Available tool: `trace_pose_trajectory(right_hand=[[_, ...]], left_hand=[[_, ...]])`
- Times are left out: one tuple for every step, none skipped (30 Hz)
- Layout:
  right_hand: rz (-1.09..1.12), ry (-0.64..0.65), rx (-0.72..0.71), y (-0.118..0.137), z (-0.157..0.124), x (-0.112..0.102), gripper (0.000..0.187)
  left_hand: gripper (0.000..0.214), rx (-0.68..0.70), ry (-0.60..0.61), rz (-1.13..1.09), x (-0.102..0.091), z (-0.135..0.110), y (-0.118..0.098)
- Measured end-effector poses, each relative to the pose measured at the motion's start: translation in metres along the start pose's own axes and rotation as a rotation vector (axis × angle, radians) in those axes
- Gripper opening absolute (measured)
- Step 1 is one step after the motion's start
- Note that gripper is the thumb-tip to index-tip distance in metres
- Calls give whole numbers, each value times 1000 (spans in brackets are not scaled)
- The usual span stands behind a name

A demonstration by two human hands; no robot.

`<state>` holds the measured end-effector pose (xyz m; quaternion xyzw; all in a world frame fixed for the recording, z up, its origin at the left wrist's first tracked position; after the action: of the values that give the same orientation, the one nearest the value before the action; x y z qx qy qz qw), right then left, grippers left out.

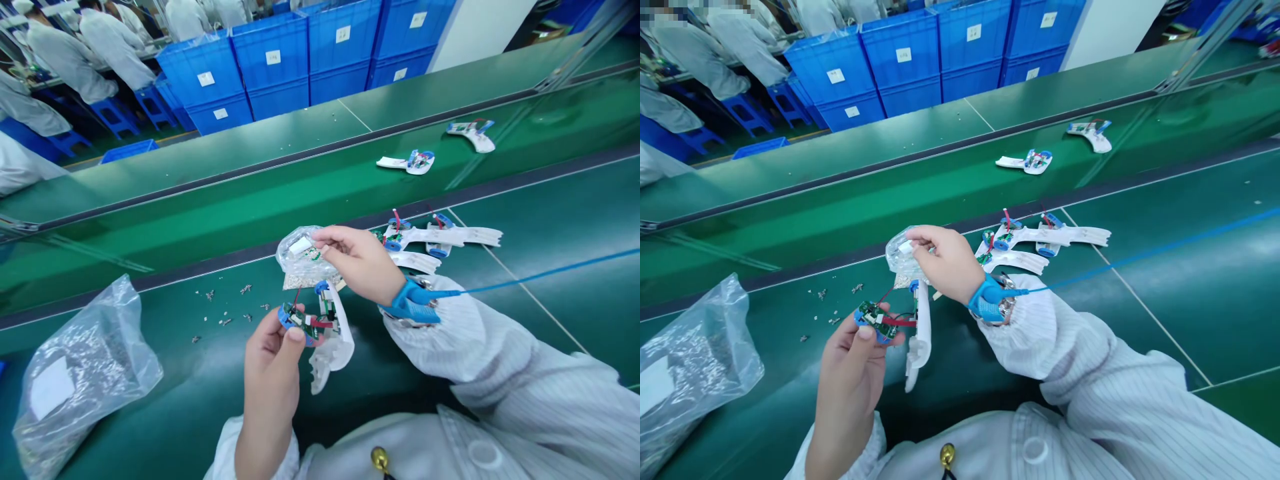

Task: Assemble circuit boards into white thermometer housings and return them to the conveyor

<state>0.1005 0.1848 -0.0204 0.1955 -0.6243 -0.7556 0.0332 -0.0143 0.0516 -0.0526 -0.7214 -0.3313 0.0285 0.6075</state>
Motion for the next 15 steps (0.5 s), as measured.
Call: trace_pose_trajectory(right_hand=[[-19,29,-16,0,-3,1,21],[-29,80,-53,3,-8,3,23],[-27,144,-109,9,-15,5,23],[-14,207,-178,17,-24,7,22],[1,254,-249,24,-33,9,19],[17,283,-310,31,-42,11,16],[30,290,-353,35,-48,12,14],[41,280,-375,37,-52,14,12],[58,264,-381,36,-55,15,10],[86,246,-372,34,-56,17,8],[128,235,-355,31,-55,19,8],[180,228,-335,28,-55,20,9],[232,223,-310,26,-53,20,10],[277,221,-281,24,-52,19,11],[312,219,-248,22,-50,17,13]], left_hand=[[21,-18,4,-30,1,0,1],[21,-34,11,-54,3,1,1],[22,-44,17,-71,5,1,1],[22,-49,26,-83,6,2,1],[22,-49,33,-93,8,2,0],[22,-47,35,-99,9,2,0],[21,-45,35,-102,10,2,-1],[21,-42,32,-101,10,2,-1],[21,-38,27,-97,10,2,-1],[22,-32,24,-89,10,1,-2],[22,-28,22,-77,9,1,-1],[23,-22,22,-68,8,1,-1],[23,-14,17,-55,7,0,-1],[22,4,8,-35,5,-1,-1],[22,31,-5,-8,3,-2,-2]])
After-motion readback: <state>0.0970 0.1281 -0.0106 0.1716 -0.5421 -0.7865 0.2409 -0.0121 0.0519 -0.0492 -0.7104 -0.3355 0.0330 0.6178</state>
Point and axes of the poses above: each hand's wrist, its own z-axis towards the middle knuckle, its own x-axis out of the palm, y = z × x, the point moved 6 cm from there along z, towards the middle knuckle, and after that the axes turned 3 degrees about -y, right-handed, at the moved point
